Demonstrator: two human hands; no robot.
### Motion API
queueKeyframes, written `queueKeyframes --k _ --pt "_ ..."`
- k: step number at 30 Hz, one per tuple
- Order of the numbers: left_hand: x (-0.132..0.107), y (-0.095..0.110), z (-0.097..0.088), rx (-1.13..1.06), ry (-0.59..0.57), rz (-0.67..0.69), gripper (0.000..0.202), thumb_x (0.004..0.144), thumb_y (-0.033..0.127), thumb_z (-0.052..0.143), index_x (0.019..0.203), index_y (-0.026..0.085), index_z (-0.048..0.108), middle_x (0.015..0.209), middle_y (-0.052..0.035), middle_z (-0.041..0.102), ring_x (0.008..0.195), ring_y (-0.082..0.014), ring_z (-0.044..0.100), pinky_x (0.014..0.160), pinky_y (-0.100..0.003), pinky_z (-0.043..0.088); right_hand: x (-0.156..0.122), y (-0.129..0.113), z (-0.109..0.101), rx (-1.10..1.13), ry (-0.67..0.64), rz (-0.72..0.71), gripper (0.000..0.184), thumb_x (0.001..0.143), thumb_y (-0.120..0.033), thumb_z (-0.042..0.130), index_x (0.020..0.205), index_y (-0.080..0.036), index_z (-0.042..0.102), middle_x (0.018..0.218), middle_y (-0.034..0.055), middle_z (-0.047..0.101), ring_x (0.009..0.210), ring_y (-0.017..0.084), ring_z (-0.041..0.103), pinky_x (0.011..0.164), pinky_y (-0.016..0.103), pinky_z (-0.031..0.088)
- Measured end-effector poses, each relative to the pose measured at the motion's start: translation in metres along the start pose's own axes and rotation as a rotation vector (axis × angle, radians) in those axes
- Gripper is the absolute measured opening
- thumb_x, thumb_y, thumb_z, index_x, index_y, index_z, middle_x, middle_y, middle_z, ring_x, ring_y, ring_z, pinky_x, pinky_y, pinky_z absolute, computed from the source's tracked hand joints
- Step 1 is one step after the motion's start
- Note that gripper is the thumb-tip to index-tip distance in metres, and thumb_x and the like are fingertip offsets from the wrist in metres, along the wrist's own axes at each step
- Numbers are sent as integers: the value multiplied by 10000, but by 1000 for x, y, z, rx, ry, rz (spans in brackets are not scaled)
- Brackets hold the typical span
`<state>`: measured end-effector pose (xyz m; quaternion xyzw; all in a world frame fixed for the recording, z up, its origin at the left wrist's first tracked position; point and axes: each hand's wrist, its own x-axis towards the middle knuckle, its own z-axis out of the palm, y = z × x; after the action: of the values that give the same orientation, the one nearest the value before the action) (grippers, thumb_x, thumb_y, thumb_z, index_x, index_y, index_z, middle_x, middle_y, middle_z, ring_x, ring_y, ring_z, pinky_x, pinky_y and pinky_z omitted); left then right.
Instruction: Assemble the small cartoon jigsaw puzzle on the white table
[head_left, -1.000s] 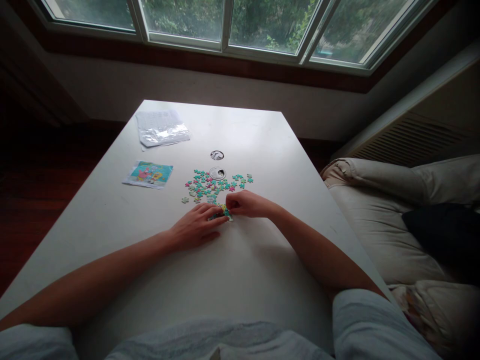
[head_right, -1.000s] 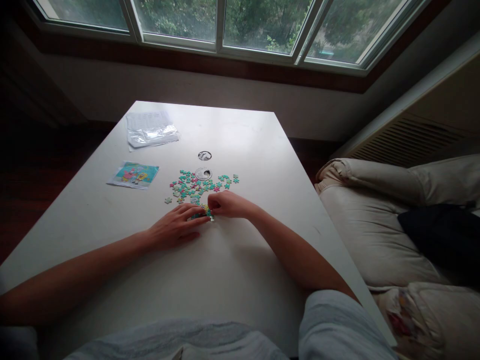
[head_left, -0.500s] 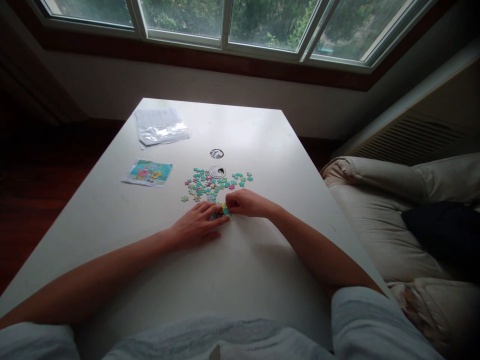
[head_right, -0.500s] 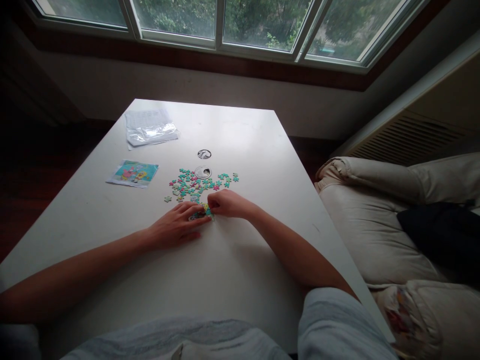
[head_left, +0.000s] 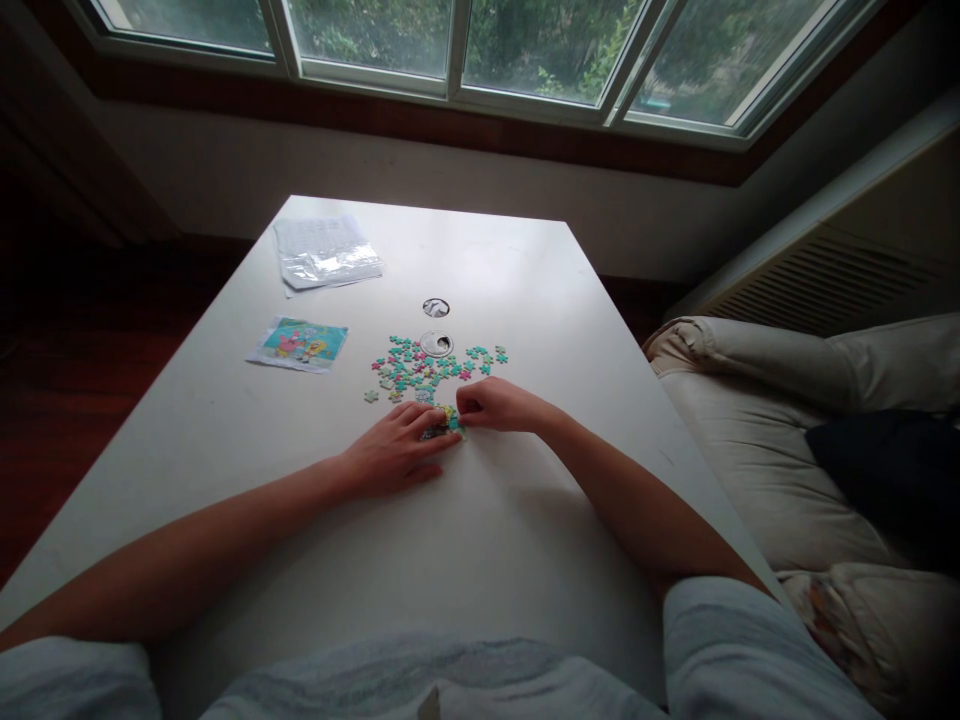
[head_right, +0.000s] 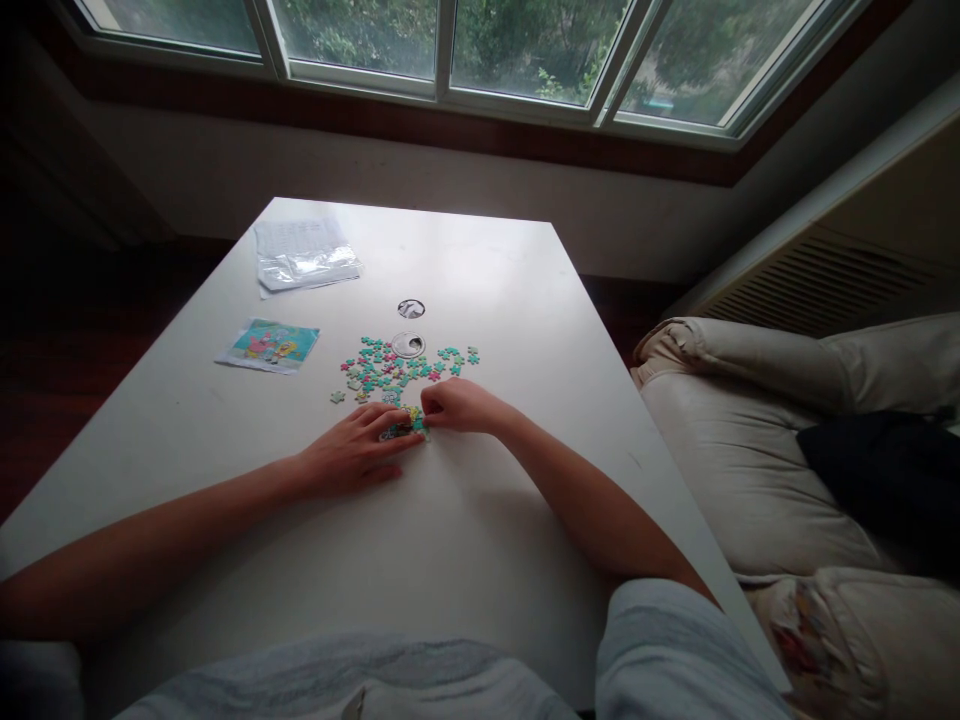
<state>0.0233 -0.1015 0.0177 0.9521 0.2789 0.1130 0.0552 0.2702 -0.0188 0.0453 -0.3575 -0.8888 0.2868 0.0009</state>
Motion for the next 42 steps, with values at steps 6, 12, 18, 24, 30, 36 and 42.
queueKeyframes --k 6,12,18,24,30,36,42 --pt "-1 1 -3 0 -2 -9 472 1013 468 465 1436 266 525 1416 -141 500 1297 -318 436 1118 -520 378 1 4 -2 -20 -14 39 193 852 -350 642 761 -183 668 684 -12 624 643 114 500 608 257 266" --pt "0 1 -3 -6 10 -16 483 1004 470 477 1417 224 525 1397 -143 519 1288 -313 448 1123 -504 380 2 6 2 -52 6 43 223 852 -369 637 728 -184 656 656 -10 615 618 112 474 592 265 243" --pt "1 1 -1 -1 13 -26 500 1000 474 484 1421 206 513 1381 -145 529 1291 -317 446 1124 -501 379 3 0 5 -80 21 49 260 867 -385 622 700 -187 630 637 -11 588 612 112 439 592 272 226" --pt "2 -1 -1 8 8 -17 508 1004 455 478 1430 179 498 1382 -149 532 1274 -315 456 1120 -493 379 2 -1 3 -81 19 39 260 869 -376 620 696 -183 632 634 -7 585 608 113 423 594 275 219" --pt "2 -2 0 3 7 -25 504 994 451 496 1425 189 499 1379 -145 532 1275 -315 459 1117 -491 379 4 6 0 -16 22 20 233 863 -343 616 699 -177 628 637 -19 574 612 107 432 601 268 227" --pt "1 -1 -2 -11 -5 -28 518 979 424 531 1431 172 490 1382 -149 529 1283 -310 452 1123 -482 369 7 22 -5 64 246 103 301 886 -398 583 681 -179 561 615 -40 503 607 103 392 614 261 246" --pt "3 0 -4 -8 -18 -47 517 974 423 540 1424 171 495 1367 -146 539 1262 -309 460 1121 -492 359 5 32 -16 75 423 221 311 872 -431 579 685 -182 571 630 -25 526 610 112 411 610 270 264"
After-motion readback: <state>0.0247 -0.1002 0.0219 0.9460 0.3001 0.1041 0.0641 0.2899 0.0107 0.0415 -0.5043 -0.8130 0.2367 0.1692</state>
